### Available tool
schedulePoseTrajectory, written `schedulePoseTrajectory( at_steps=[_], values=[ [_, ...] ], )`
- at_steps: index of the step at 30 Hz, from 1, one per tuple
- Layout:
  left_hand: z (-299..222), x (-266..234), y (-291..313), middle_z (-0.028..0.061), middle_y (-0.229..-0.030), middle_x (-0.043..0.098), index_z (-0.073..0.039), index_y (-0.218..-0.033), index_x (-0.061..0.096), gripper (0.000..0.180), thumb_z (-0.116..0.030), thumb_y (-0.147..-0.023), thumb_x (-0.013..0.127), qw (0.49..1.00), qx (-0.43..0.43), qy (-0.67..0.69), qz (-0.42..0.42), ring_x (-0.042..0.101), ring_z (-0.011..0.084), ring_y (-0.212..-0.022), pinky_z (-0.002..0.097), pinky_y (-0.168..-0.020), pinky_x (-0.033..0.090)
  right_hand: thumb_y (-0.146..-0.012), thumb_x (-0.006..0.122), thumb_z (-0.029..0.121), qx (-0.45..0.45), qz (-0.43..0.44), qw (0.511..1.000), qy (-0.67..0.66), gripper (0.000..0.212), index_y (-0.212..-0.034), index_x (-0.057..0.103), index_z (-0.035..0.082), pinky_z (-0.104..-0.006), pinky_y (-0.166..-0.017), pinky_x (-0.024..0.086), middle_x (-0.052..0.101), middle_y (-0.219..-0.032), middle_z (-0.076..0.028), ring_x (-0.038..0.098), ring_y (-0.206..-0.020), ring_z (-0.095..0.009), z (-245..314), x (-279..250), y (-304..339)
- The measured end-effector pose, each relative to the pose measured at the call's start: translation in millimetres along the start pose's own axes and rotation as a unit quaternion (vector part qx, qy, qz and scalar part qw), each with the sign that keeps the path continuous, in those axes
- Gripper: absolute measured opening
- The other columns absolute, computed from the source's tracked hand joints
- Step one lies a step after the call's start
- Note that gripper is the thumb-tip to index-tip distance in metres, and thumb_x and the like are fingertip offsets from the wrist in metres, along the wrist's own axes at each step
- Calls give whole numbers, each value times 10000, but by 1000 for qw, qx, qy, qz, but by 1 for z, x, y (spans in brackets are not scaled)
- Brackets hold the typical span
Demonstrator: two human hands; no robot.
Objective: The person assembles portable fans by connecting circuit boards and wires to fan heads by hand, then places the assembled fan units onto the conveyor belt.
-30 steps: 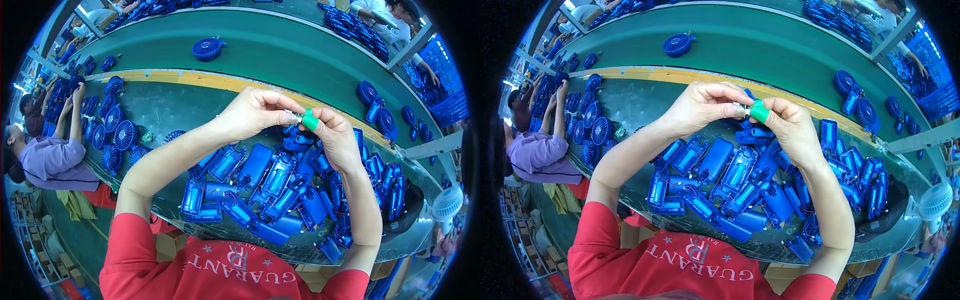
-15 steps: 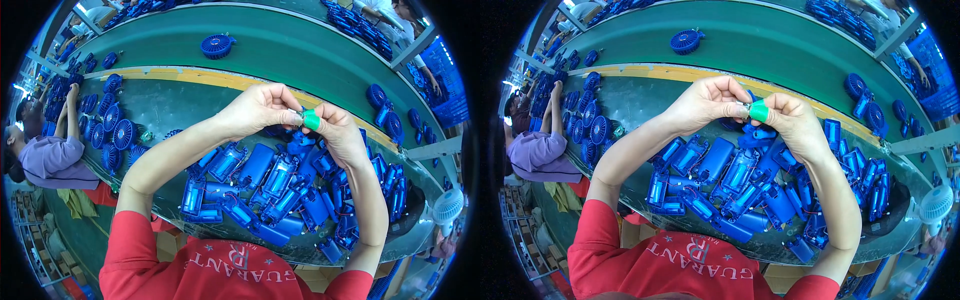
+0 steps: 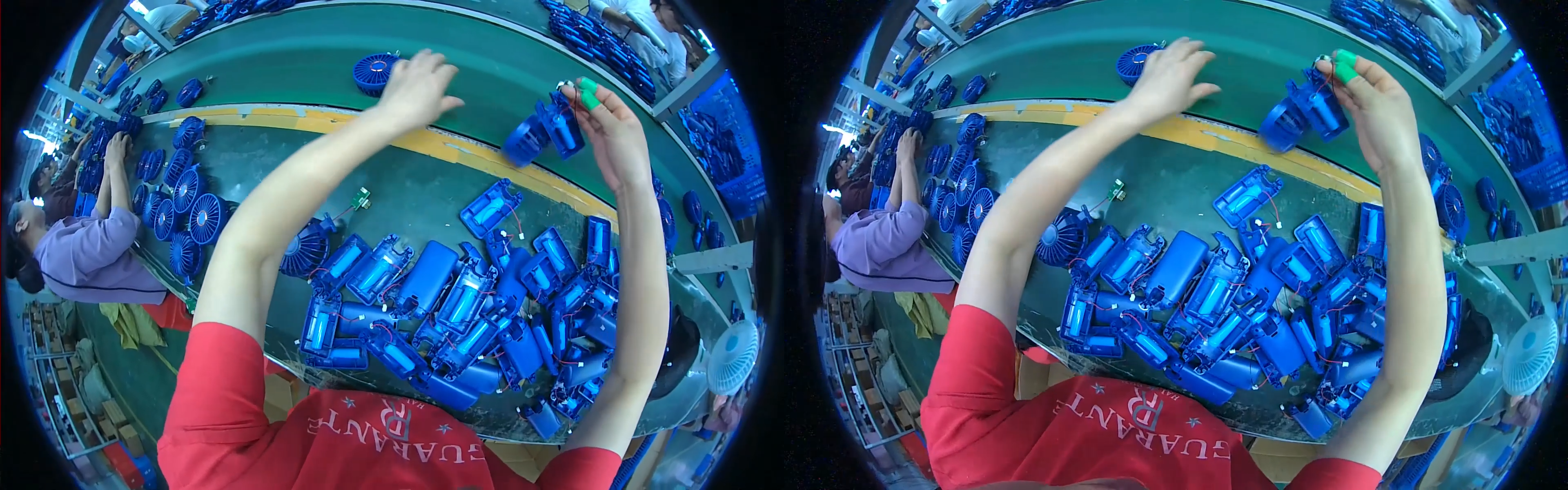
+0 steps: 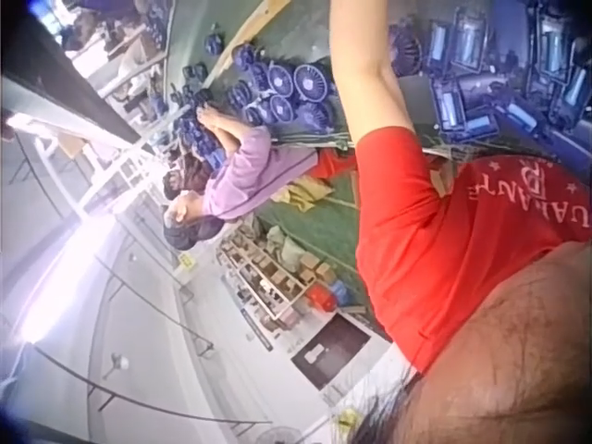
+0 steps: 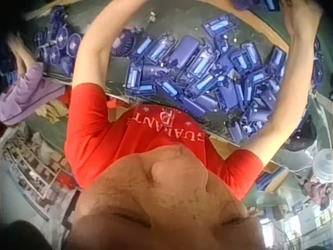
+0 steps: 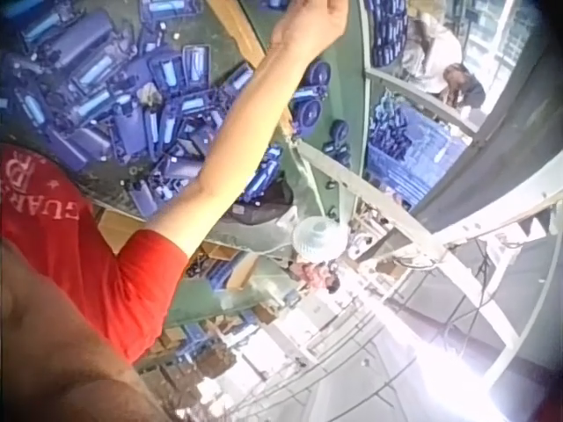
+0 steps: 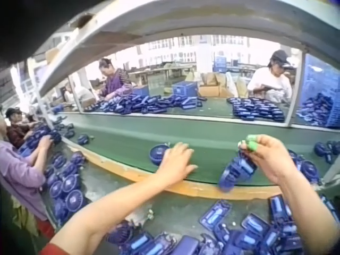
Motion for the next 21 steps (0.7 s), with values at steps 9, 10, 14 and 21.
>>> schedulePoseTrajectory(
  at_steps=[9,10,14,21],
  values=[
    [80,48,4,136,-1402,865,-85,-1504,726,512,-362,-1109,898,970,-83,-94,208,777,381,-1419,644,-1184,568,-938,765,-121,-156,267,831,462,493,-1396,842,46,-503,-1219,624,869,-1312,-159,776,-1370,-411,-47,-21,82],
    [92,43,11,136,-1402,865,-85,-1504,726,512,-362,-1109,898,969,-88,-102,206,777,381,-1419,644,-1184,568,-914,774,-144,-218,320,799,460,495,-1348,864,76,-515,-1159,639,859,-1295,-128,787,-1305,-384,-52,-13,91],
    [91,15,41,122,-1178,903,-74,-1494,705,448,-142,-1069,829,982,-96,27,160,816,402,-1314,611,-1167,542,-970,810,-82,-184,308,835,418,380,-1311,884,70,-481,-1138,635,851,-1271,-112,784,-1290,-339,-71,-8,102],
    [5,-86,80,117,-1046,884,-36,-1281,851,293,-194,-1045,922,969,-78,204,118,842,313,-1094,459,-1045,608,-1101,894,63,-90,263,908,312,129,-1224,930,55,-403,-1089,624,832,-1216,-74,776,-1256,-235,-89,4,124]
  ],
)
Point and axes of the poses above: each hand's wrist, its own y-axis away from the middle knuckle, its own x-axis out of the palm, z = x × y, the point moved 1 cm from there along -y, towards the middle knuckle
